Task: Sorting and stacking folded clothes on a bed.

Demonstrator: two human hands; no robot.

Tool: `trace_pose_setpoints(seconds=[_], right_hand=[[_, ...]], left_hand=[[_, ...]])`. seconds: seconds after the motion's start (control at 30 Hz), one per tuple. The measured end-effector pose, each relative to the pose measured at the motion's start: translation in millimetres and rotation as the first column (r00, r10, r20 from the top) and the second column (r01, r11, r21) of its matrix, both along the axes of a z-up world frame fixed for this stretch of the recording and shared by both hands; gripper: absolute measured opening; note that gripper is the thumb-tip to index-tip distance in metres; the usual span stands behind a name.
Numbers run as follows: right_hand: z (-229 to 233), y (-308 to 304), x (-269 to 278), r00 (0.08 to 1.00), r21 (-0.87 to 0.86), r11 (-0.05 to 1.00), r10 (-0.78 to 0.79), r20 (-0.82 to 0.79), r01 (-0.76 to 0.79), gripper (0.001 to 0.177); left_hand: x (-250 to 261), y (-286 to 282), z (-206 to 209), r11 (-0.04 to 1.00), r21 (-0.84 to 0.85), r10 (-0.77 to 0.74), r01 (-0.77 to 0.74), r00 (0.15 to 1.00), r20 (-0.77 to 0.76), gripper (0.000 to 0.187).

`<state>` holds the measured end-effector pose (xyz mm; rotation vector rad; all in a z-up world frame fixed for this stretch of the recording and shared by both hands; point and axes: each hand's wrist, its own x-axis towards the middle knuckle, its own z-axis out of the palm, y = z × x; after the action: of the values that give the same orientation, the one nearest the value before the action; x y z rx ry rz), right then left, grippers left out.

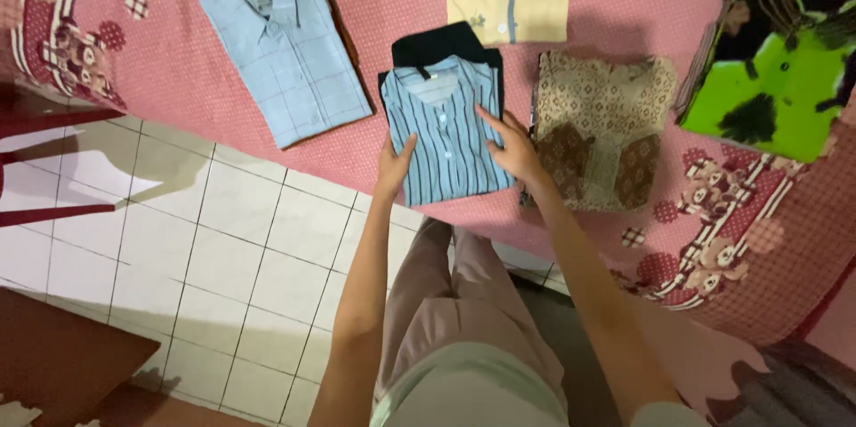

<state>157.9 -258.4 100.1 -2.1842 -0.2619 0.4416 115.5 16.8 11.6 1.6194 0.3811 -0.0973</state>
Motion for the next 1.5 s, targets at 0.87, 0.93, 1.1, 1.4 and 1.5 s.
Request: trace_pose_setpoints(seconds=[0.87, 0.93, 1.1, 1.4, 1.5], right_hand=[[29.8, -87.0, 232.9, 0.982, 0.136, 0.984, -0.133, 0.136, 0.115, 0.078], [19.4, -90.9, 258.0, 0.974, 0.142, 0.983, -0.145, 0.175, 0.120, 0.079], [13.4, -89.6, 289.8, 0.971, -0.019, 0.971, -0.239, 0.008, 0.239, 0.080], [-18.7, -99.9, 288.9, 0.959, 0.104, 0.982, -0.177, 0.220, 0.157, 0.084], [-31.6, -98.0, 283.5, 0.967, 0.128, 0.977, -0.192, 0.167, 0.172, 0.085]], left_hand=[[282.7, -79.6, 25.4, 0.986, 0.007, -0.165, 0.169, 0.952, 0.258, 0.047], [309.4, -85.4, 8.8, 0.986, 0.005, -0.160, 0.164, 0.958, 0.239, 0.046], [341.2, -95.4, -17.0, 0.988, -0.024, -0.141, 0.153, 0.954, 0.264, 0.043], [341.0, -96.6, -8.6, 0.990, 0.002, -0.137, 0.140, 0.970, 0.200, 0.041], [338.5, -95.7, -9.3, 0.992, 0.014, -0.127, 0.127, 0.967, 0.222, 0.042]])
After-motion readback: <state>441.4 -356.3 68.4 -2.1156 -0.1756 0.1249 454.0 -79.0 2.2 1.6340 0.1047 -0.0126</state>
